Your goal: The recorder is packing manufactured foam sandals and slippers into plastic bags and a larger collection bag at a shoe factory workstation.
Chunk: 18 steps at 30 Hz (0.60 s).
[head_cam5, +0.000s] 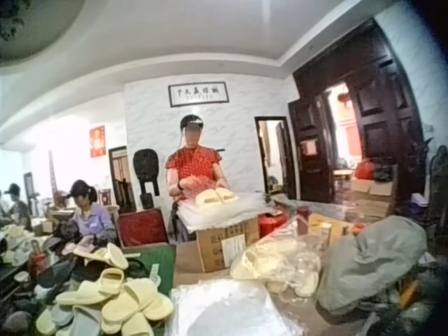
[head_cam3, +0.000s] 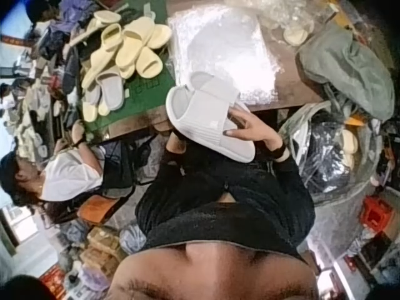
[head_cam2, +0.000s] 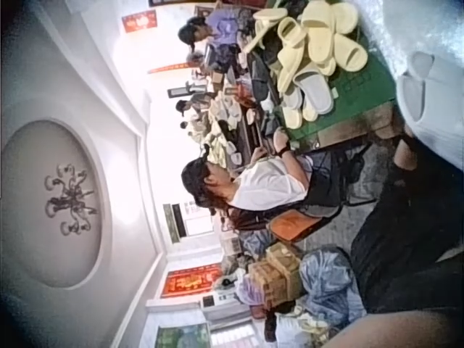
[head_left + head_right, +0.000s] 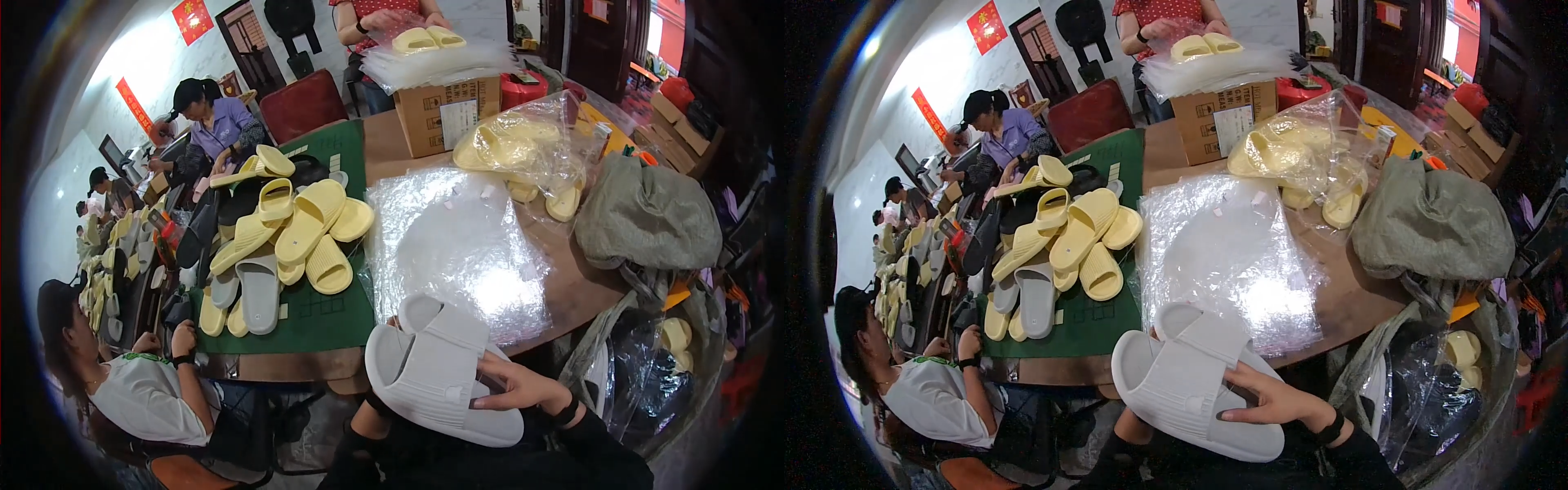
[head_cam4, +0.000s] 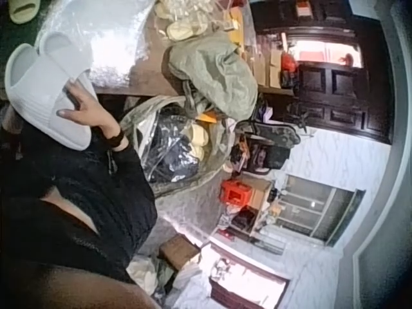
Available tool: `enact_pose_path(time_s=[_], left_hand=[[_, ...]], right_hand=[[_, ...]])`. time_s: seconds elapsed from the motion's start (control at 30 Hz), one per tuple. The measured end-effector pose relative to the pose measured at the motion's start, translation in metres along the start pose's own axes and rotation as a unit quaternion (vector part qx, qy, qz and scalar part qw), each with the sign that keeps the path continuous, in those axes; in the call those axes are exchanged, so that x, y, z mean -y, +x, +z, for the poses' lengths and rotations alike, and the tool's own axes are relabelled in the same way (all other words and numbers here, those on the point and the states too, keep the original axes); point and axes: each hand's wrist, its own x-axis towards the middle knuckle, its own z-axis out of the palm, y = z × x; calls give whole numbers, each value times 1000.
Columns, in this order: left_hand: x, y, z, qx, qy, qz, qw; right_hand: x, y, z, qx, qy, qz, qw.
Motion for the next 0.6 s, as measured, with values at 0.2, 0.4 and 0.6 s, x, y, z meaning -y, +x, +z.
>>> enact_pose_path(time_s=[0.2,0.4,0.6], left_hand=[[-30,38,-10,-23,-4,-112,993],[21,-3,-55,-53,256,29,965],[11,-7,-43,-169,164,211,949]], right_hand=[[0,5,7,12,13,-16,1000],[7,8,14,91,46,-19,995],[-10,9,21,102,95,-12,990]])
